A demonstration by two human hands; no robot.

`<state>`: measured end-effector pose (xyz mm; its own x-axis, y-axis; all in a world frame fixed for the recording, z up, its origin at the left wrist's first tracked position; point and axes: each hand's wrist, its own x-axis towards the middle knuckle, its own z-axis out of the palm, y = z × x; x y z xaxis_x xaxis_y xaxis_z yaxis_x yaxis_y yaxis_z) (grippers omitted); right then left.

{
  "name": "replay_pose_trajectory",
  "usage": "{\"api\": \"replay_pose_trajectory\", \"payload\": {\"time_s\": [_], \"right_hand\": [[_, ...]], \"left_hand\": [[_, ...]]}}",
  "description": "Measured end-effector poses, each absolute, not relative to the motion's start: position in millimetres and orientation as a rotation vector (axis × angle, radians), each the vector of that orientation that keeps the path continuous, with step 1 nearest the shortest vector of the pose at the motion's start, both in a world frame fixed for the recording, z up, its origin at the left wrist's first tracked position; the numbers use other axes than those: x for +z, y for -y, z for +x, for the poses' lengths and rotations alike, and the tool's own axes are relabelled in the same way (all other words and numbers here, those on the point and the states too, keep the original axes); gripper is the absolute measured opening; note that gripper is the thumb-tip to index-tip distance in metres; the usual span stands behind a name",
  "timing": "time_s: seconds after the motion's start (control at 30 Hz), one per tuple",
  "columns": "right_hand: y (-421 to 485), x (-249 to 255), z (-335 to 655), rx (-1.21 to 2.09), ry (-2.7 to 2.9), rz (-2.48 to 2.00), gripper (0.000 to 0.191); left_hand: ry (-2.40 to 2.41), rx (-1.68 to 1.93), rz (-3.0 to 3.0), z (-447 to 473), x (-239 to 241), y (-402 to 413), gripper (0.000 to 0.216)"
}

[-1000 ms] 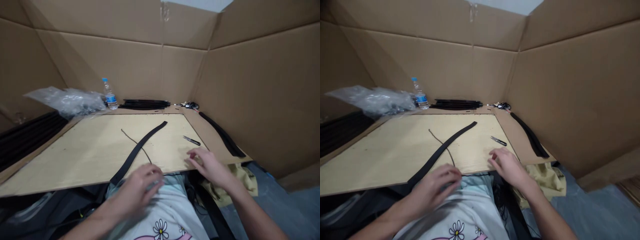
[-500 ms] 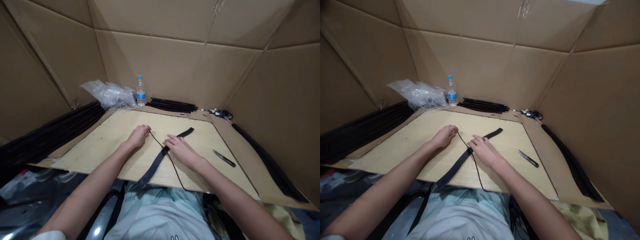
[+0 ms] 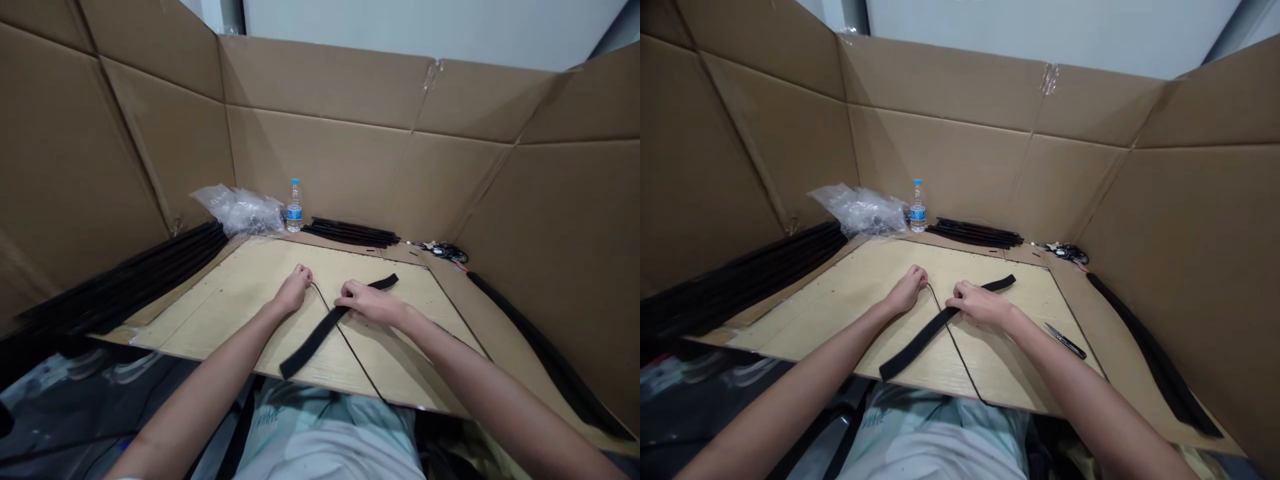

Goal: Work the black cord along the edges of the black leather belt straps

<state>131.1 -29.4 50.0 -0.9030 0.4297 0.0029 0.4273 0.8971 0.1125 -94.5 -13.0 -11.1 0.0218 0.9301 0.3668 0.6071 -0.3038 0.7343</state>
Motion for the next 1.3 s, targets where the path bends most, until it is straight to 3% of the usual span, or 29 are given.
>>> {"api": "replay_pose_trajectory", "payload": {"time_s": [0.17, 0.27, 0.47, 0.67, 0.9, 1.03, 1.2, 1.3], "right_hand": [[42.3, 73.6, 146.5, 0.375, -3.097, 0.8, 0.053], [70.7, 92.3, 158.9, 0.499, -3.084, 0.998, 0.05], [145.5, 104.5, 181.0, 0.106, -3.134, 1.52, 0.037], [194.5, 93.7, 190.3, -0.283, -3.057, 1.607, 0.032], [211.0, 79.5, 184.7, -0.68, -3.106, 1.651, 0.047], [216.0, 72.0, 182.5, -0.697, -3.138, 1.657, 0.039], [225.7, 74.3, 177.2, -0.632, -3.196, 1.575, 0.03], [228.7, 76.2, 175.4, -0.686, -3.243, 1.535, 0.032]], "left_hand": [[-1.448, 1.584, 1.566, -101.8, 2.6, 31.5, 0.01], [-1.329, 1.833, 1.368, -111.5, 15.4, 47.6, 0.019], [-1.034, 2.103, 1.078, -121.1, 35.4, 82.0, 0.036], [-0.627, 1.929, 0.997, -107.1, 61.1, 129.6, 0.048], [-0.646, 1.782, 1.226, -85.0, 73.7, 175.2, 0.024], [-0.719, 1.706, 1.622, -71.0, 71.7, 198.1, 0.004], [-0.741, 1.609, 2.344, -57.3, 67.0, 214.7, 0.023], [-0.72, 1.571, 2.572, -52.4, 62.1, 214.3, 0.024]]}}
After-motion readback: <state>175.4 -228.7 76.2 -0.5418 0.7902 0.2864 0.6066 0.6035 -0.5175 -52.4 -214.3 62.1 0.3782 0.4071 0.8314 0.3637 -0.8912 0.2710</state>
